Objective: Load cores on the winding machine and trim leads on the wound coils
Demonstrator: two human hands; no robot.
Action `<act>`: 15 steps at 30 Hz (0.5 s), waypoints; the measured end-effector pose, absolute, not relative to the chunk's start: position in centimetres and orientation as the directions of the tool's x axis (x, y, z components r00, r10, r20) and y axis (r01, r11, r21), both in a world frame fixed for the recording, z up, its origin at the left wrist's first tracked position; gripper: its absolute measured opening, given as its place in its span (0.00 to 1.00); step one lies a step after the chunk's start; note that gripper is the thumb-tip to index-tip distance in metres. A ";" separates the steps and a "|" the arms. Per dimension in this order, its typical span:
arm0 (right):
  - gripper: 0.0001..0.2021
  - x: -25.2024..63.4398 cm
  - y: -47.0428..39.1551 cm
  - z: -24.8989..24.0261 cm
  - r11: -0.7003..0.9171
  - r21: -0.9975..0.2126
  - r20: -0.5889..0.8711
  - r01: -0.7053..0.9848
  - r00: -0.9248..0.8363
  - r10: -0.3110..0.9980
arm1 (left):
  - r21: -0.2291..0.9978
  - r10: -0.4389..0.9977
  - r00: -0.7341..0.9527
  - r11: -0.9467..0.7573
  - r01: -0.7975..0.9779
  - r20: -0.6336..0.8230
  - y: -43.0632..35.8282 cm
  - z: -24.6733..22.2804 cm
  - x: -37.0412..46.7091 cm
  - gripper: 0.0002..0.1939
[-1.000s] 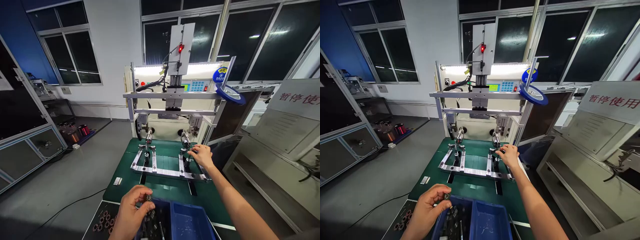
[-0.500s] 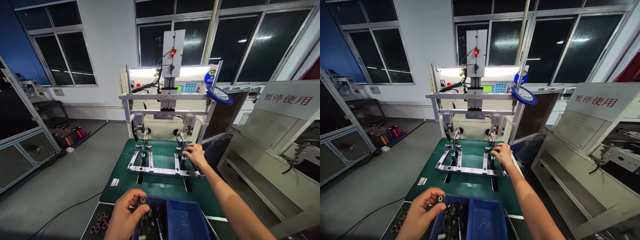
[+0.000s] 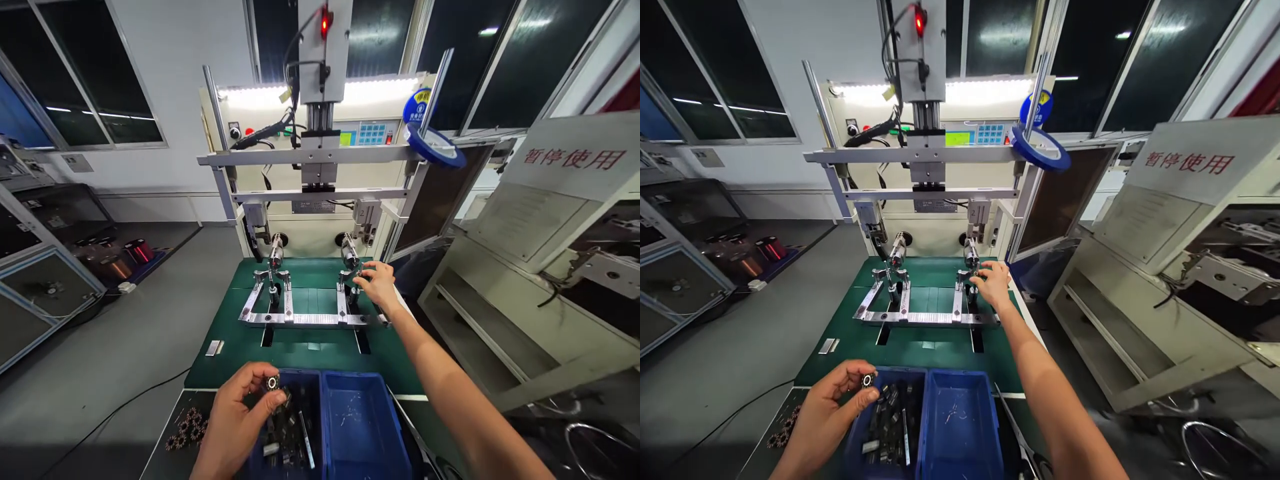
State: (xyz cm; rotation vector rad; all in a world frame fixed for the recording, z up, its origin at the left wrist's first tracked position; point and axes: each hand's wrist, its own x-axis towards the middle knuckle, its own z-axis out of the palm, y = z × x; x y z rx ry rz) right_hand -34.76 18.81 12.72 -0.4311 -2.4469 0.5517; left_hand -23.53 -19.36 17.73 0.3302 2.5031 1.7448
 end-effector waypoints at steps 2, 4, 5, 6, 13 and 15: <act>0.12 -34.8 19.1 12.7 0.855 -0.487 0.440 0.178 -0.795 0.417 | 0.935 0.217 -0.973 0.325 0.144 0.074 -19.4 17.7 -23.5 0.12; 0.13 -34.7 19.1 12.8 0.849 -0.489 0.421 0.200 -0.799 0.430 | 0.933 0.219 -0.972 0.326 0.152 0.082 -19.4 17.7 -23.3 0.12; 0.13 -34.6 18.9 12.9 0.848 -0.486 0.416 0.213 -0.796 0.439 | 0.933 0.220 -0.972 0.324 0.154 0.084 -19.5 17.8 -23.2 0.12; 0.13 -34.5 18.7 13.1 0.847 -0.482 0.413 0.225 -0.794 0.446 | 0.934 0.221 -0.971 0.319 0.160 0.090 -19.5 17.8 -23.1 0.12; 0.12 -34.1 18.1 14.0 0.849 -0.456 0.387 0.269 -0.799 0.461 | 0.940 0.234 -0.965 0.288 0.182 0.116 -20.0 18.8 -22.9 0.14; 0.12 -34.3 18.1 13.7 0.847 -0.456 0.392 0.272 -0.793 0.466 | 0.927 0.258 -0.955 0.299 0.224 0.147 -20.0 19.2 -23.5 0.13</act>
